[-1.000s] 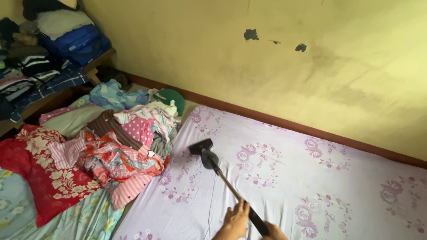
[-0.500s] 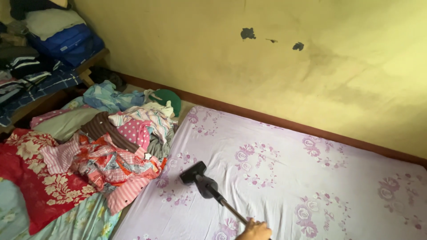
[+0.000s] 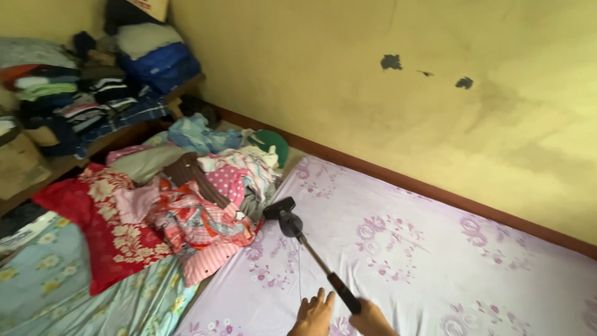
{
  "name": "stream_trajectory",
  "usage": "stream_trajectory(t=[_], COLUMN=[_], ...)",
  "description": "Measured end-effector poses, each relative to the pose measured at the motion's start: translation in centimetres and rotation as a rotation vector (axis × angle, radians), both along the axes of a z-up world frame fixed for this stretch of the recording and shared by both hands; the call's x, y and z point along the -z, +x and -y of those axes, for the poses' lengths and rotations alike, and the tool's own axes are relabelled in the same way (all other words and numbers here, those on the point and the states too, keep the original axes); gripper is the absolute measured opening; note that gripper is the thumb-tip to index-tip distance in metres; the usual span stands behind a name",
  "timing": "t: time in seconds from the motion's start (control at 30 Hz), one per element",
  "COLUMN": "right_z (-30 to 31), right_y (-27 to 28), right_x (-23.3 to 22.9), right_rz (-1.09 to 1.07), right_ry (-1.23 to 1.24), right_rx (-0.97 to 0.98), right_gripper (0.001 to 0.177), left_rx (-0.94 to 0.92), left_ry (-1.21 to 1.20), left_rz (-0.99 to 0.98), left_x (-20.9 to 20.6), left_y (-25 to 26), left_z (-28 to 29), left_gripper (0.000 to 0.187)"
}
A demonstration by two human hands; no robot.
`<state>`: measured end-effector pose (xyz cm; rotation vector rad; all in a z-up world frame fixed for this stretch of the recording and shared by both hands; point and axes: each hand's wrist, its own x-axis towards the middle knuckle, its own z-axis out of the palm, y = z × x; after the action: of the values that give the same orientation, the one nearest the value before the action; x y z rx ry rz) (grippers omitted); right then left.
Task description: The recorder uses a handheld vacuum cleaner to clean a mattress covered with a purple floral bedsheet.
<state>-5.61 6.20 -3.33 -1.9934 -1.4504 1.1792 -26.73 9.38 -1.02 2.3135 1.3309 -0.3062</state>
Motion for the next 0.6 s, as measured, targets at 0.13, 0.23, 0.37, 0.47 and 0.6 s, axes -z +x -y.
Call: stream_trajectory(t=[0.13,0.23,0.37,0.47,0.6], right_z=[-3.7,-5.2,-2.0,2.6,9.7], right_y=[-2.2,-0.3,0.8,3.8,12.2], right_x=[-11.7,-11.7,-8.3,0.2,9.5], right_rz=[-0.030,-0.016,-0.107,0.043,0.183], right_ry=[-0.205,-0.171,-0.182,-0.105,-0.007], right_rx=[0.067,0.001,-0.027,-0.067,-0.206], right_gripper=[0.038,0.034,0.034,0.042,0.069], left_rx=[-0.015,-0.022,0.032,0.083,0.140], left_ry=[0.012,0.000,-0.009,-0.016,-0.025], left_rz=[-0.062,-0.087,-0.032,0.036,0.065], left_x=[-3.5,-5.5,-8.7,-9.0,-7.4], left_y=[-1.8,-0.8,1.9,3.9,6.3], left_z=[-0.3,-0.5,0.5,1.3,1.9], left_gripper=[0.098,0.096,0.098,0.093,0.084])
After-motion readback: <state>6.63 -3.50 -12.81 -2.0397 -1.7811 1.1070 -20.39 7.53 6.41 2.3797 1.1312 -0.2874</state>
